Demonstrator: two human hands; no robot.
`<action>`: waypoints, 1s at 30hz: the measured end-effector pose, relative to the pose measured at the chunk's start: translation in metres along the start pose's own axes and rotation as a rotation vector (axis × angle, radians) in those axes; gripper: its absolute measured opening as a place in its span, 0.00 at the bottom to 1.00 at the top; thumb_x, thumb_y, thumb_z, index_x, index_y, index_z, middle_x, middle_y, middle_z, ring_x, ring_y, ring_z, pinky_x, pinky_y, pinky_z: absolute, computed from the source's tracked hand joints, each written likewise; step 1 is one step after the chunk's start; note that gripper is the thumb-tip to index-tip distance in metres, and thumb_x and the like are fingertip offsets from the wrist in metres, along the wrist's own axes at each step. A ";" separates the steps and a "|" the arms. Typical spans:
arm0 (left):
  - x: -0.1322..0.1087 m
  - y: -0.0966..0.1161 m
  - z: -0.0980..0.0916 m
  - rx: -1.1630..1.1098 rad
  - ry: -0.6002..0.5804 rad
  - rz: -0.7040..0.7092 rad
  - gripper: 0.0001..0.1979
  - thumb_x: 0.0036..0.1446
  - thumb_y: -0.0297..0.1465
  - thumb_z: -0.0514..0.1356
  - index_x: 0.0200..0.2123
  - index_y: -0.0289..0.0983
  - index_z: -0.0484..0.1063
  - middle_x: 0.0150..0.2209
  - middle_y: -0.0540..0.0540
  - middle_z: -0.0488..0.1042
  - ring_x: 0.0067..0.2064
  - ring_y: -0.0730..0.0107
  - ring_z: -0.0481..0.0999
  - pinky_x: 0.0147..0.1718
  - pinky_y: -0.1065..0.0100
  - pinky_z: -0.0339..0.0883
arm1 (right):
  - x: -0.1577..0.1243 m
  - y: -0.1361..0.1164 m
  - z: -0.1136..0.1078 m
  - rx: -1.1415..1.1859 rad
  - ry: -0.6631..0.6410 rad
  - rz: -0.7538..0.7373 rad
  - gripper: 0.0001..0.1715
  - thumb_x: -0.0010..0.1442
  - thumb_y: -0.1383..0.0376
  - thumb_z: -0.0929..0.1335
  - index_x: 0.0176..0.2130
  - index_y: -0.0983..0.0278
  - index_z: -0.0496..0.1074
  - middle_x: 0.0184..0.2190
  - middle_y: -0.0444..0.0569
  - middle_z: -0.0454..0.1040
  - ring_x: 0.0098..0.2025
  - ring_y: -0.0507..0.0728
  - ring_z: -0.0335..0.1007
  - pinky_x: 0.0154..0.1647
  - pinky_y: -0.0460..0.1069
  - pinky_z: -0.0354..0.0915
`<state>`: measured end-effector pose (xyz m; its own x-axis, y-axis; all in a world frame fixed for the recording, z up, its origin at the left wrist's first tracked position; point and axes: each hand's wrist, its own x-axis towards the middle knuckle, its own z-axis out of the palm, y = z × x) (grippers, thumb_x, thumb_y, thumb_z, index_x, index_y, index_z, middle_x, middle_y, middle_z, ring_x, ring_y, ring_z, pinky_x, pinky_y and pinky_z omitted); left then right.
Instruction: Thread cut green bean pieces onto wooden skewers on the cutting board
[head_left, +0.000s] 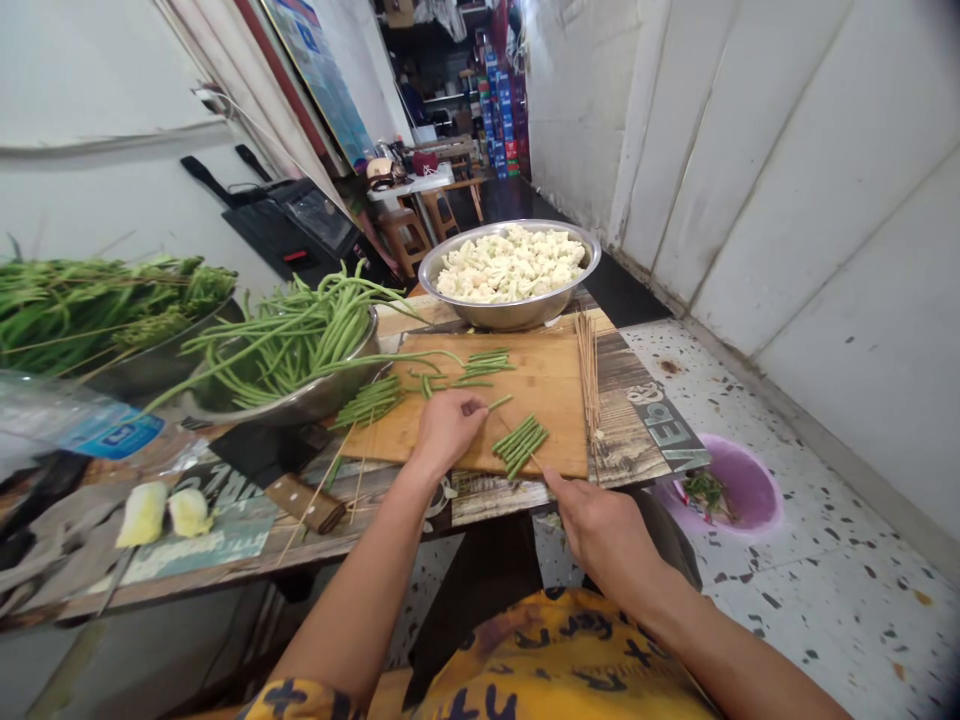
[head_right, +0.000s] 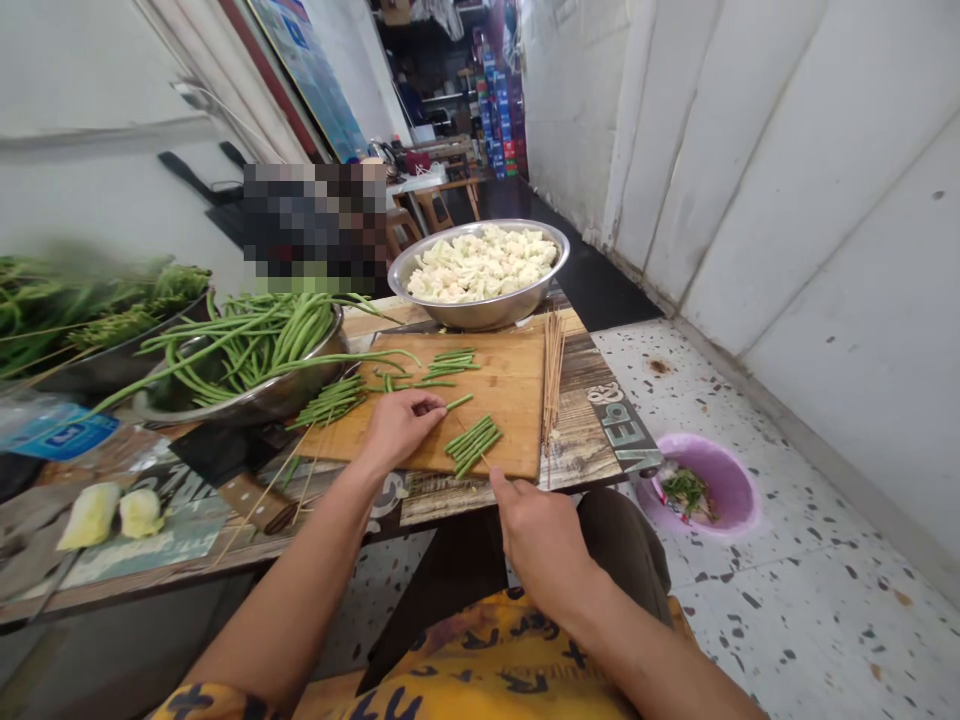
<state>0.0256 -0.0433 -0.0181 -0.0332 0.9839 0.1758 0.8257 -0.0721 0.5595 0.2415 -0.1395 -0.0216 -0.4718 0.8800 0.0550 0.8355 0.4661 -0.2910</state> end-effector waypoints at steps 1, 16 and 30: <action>0.000 0.000 0.000 -0.004 0.000 0.001 0.08 0.47 0.31 0.58 0.28 0.36 0.76 0.25 0.50 0.76 0.27 0.72 0.71 0.27 0.72 0.60 | 0.001 0.000 0.000 0.004 -0.005 -0.002 0.24 0.62 0.72 0.57 0.57 0.67 0.62 0.37 0.53 0.77 0.35 0.55 0.74 0.33 0.47 0.65; -0.001 0.005 -0.003 0.020 -0.009 -0.024 0.07 0.48 0.30 0.59 0.28 0.37 0.77 0.27 0.49 0.78 0.30 0.69 0.74 0.29 0.71 0.63 | 0.002 0.001 0.000 0.019 -0.021 0.001 0.24 0.63 0.71 0.57 0.58 0.67 0.62 0.35 0.52 0.76 0.35 0.55 0.73 0.34 0.46 0.64; 0.000 0.004 -0.004 0.020 -0.038 -0.055 0.08 0.49 0.31 0.58 0.29 0.37 0.77 0.29 0.49 0.78 0.30 0.68 0.74 0.29 0.71 0.62 | 0.002 0.000 0.000 0.028 -0.013 -0.010 0.24 0.62 0.72 0.58 0.57 0.68 0.63 0.37 0.53 0.76 0.36 0.56 0.74 0.36 0.46 0.65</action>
<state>0.0270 -0.0438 -0.0128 -0.0577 0.9918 0.1136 0.8341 -0.0146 0.5514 0.2409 -0.1378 -0.0221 -0.4839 0.8740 0.0458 0.8225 0.4720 -0.3175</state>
